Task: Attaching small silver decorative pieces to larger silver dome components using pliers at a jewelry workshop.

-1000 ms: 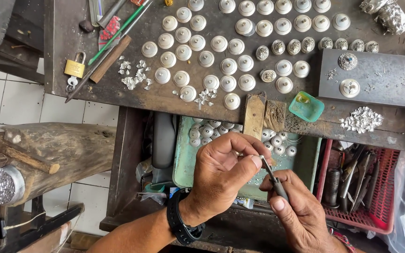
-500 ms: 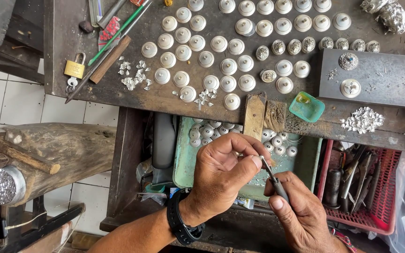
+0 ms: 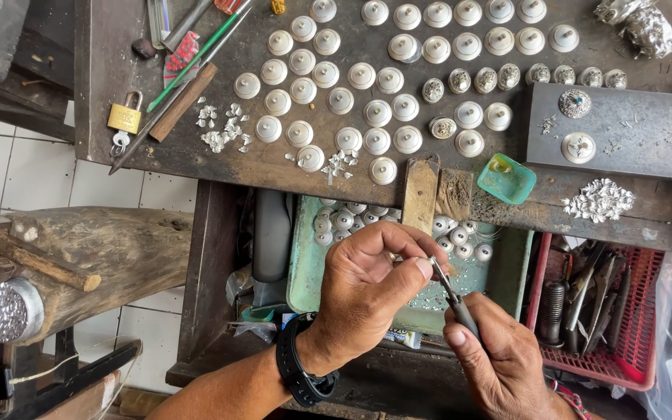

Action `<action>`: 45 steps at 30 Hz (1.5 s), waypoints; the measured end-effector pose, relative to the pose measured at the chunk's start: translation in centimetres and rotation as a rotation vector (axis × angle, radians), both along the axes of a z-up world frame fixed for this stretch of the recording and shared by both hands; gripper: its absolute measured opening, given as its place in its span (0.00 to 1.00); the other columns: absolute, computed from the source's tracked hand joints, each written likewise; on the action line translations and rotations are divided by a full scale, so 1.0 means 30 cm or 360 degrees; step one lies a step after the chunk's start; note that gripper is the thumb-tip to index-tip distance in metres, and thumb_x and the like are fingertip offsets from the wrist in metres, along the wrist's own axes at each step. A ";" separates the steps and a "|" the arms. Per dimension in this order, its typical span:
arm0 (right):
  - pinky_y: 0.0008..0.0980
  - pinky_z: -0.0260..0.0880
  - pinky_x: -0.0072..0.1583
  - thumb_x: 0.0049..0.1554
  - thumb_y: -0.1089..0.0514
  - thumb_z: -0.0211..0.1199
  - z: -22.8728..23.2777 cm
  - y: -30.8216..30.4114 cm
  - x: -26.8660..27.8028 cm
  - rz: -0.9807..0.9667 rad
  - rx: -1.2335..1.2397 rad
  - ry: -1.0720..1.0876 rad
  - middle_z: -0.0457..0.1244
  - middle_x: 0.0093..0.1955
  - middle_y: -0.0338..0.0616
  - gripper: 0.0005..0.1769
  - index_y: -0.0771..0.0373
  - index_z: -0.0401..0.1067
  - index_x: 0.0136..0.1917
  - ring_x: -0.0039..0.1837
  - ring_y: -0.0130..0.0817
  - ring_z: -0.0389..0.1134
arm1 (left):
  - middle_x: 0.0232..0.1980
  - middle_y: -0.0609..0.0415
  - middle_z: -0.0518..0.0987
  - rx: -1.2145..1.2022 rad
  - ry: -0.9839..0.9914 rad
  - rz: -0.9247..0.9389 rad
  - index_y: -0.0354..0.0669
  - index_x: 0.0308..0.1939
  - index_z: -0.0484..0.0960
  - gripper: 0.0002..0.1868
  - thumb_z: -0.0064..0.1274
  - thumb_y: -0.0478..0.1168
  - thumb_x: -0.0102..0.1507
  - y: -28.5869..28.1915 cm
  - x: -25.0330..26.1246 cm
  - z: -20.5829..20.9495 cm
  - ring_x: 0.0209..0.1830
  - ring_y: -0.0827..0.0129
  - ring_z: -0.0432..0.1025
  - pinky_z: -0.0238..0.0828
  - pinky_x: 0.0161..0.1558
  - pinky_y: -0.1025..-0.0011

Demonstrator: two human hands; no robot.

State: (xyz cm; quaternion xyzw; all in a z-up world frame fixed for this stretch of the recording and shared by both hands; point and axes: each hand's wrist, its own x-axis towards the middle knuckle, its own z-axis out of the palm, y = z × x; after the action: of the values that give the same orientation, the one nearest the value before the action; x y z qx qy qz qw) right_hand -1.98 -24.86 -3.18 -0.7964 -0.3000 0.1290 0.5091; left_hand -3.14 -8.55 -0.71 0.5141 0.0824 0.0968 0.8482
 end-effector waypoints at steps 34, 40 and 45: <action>0.19 0.60 0.33 0.46 0.65 0.58 0.062 -0.036 0.070 -0.0141 0.0037 -0.0495 0.63 0.39 0.46 0.14 0.65 0.53 0.28 0.32 0.26 0.62 | 0.32 0.56 0.80 0.0770 0.0383 -0.0582 0.43 0.21 0.74 0.04 0.48 0.34 0.51 -0.026 0.016 0.002 0.25 0.79 0.70 0.65 0.25 0.82; 0.26 0.63 0.38 0.46 0.69 0.58 0.051 -0.030 0.079 -0.0001 0.0101 -0.0764 0.61 0.36 0.50 0.20 0.65 0.45 0.35 0.35 0.35 0.63 | 0.32 0.57 0.80 0.0690 0.0451 -0.0603 0.42 0.24 0.78 0.04 0.48 0.35 0.51 -0.030 0.017 -0.010 0.26 0.80 0.71 0.65 0.24 0.84; 0.24 0.59 0.36 0.45 0.67 0.58 0.083 -0.014 0.072 -0.0073 0.0146 -0.0623 0.59 0.32 0.47 0.18 0.63 0.48 0.29 0.34 0.31 0.61 | 0.32 0.56 0.79 0.0651 0.0276 -0.0509 0.42 0.24 0.75 0.03 0.47 0.33 0.52 -0.022 0.009 0.007 0.28 0.78 0.70 0.65 0.28 0.82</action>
State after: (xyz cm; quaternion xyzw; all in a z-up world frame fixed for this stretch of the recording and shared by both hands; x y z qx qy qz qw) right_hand 0.19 -25.27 -0.70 -0.7888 -0.3805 -0.0538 0.4797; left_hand -2.88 -9.22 -0.51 0.6877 0.0514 -0.0681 0.7209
